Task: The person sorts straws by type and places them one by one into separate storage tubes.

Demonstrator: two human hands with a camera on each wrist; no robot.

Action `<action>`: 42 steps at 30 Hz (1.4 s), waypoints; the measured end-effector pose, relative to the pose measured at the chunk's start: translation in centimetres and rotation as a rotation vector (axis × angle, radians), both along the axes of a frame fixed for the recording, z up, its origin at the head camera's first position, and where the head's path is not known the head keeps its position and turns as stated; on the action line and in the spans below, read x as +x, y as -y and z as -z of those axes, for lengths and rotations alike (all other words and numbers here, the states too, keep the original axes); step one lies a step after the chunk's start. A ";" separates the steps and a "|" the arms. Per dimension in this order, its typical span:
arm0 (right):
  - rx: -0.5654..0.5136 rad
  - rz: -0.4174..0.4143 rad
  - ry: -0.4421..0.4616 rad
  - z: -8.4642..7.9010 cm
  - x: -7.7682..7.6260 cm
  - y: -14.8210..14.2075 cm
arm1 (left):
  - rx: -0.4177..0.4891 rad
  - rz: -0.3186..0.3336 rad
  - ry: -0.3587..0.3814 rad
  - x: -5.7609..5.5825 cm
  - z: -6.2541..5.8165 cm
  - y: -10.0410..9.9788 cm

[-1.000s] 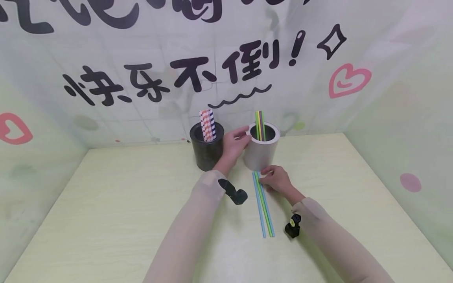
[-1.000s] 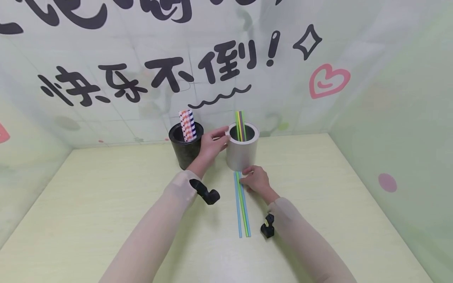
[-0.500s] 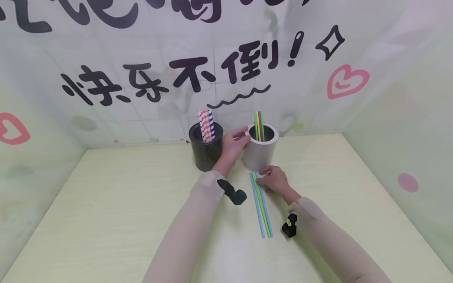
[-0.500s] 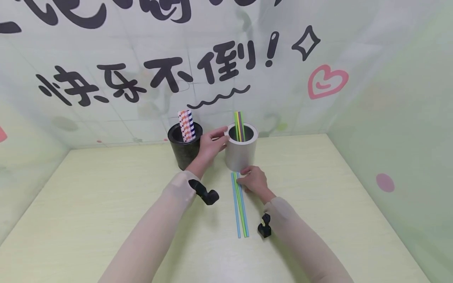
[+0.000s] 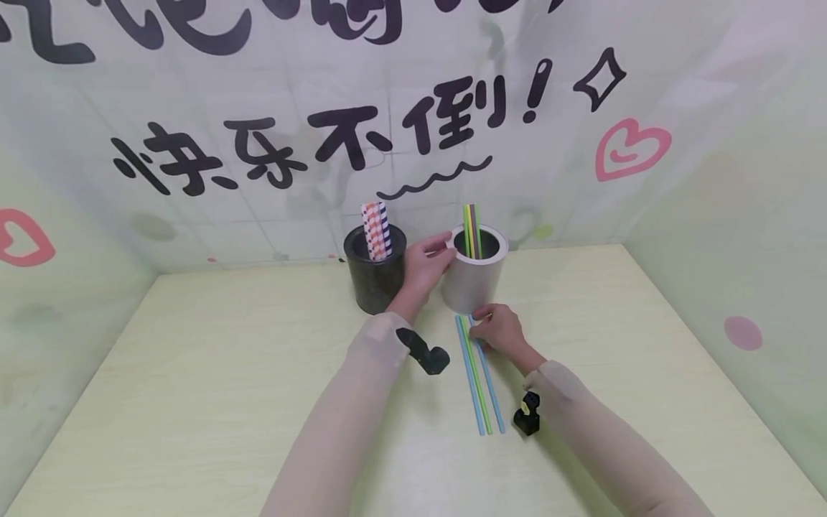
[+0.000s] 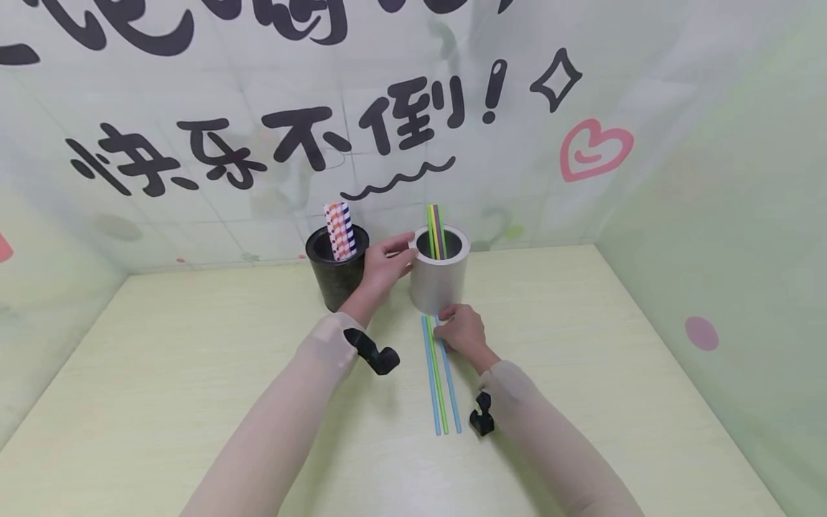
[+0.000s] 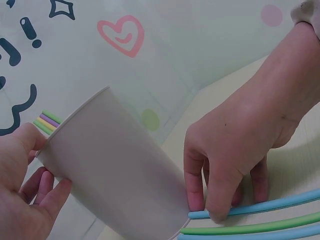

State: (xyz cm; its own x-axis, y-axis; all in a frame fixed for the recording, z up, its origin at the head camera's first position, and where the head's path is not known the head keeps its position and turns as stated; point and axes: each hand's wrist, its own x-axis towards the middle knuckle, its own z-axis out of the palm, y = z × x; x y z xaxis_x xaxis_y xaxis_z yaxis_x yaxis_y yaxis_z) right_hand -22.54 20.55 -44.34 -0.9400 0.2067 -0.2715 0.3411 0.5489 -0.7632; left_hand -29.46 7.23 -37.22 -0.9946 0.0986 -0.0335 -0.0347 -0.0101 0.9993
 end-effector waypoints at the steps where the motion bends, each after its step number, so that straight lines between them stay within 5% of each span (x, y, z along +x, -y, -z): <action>1: -0.003 0.002 0.000 0.0 0.0 0.0 | 0.001 -0.001 0.001 0.0 0.0 0.0; 15: -0.137 0.002 -0.055 -0.7 0.3 -1.1 | -0.001 -0.007 0.008 0.1 -0.1 0.1; 28: -0.326 0.021 -0.251 -3.5 0.7 -2.9 | 0.003 0.000 0.009 -0.3 0.2 0.0; 42: -0.345 0.078 -0.410 -7.6 -0.2 -5.2 | -0.002 0.005 0.005 -0.3 0.3 0.1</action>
State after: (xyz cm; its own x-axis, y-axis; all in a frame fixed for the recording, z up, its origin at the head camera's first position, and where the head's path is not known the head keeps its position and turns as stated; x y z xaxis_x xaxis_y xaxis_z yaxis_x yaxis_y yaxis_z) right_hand -22.72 25.77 -36.71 -0.9684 0.2442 0.0499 0.0073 0.2277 -0.9737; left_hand -29.78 7.18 -37.53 -0.9939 0.1031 -0.0392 -0.0402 -0.0080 0.9992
